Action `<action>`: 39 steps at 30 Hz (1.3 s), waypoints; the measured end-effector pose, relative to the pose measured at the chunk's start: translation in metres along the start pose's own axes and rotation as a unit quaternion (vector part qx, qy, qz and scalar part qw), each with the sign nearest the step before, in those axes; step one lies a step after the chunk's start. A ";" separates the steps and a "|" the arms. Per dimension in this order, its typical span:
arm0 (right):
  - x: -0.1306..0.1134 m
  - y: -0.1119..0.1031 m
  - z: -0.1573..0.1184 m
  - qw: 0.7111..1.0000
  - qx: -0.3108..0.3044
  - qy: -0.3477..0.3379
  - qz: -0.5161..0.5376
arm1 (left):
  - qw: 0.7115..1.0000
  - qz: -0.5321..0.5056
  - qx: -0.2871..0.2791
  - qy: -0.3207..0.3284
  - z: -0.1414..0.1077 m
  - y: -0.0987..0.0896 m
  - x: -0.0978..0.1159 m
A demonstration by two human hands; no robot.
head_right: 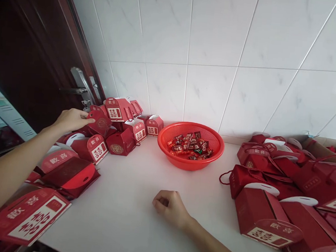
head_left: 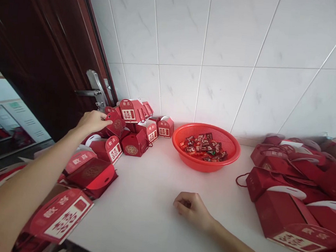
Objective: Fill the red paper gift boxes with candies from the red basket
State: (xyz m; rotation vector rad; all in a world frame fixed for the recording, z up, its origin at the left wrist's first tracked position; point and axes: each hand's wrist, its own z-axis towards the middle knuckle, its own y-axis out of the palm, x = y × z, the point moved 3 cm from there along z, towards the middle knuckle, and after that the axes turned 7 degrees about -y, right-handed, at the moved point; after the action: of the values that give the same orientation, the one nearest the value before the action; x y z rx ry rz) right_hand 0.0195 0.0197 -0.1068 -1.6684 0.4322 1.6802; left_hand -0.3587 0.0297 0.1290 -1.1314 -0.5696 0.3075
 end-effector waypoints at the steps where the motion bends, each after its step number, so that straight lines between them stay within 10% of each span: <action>1: 0.000 0.000 0.000 1.000 0.001 -0.001 -0.002 | 1.000 0.012 0.005 -0.017 -0.002 -0.003 0.004; 7: 0.006 0.002 0.002 1.000 0.003 -0.001 0.006 | 0.994 0.051 0.067 -0.067 -0.012 -0.040 0.029; 12: 0.009 0.003 0.004 0.999 0.005 0.011 0.044 | 0.988 -0.084 0.122 0.038 -0.018 -0.066 0.056; 19: -0.018 -0.030 0.012 0.983 0.113 -0.007 0.142 | 0.935 -0.147 -0.145 0.287 -0.060 -0.059 0.141; 25: -0.071 -0.090 0.005 0.940 0.294 -0.115 0.127 | 0.817 -0.072 -0.283 0.498 -0.135 -0.026 0.201; 32: -0.094 -0.108 -0.004 0.944 0.309 -0.052 -0.101 | 0.796 -0.002 -0.126 0.592 -0.192 0.034 0.206; 39: -0.094 -0.098 -0.006 0.904 0.233 0.089 -0.347 | 0.756 -0.013 -0.007 0.654 -0.198 0.143 0.183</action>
State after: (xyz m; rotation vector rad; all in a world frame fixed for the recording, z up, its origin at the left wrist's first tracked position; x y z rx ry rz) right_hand 0.0820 0.0591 0.0073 -1.3825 0.2478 0.8250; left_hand -0.0881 0.0299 -0.0124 -1.0695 0.6755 -0.5368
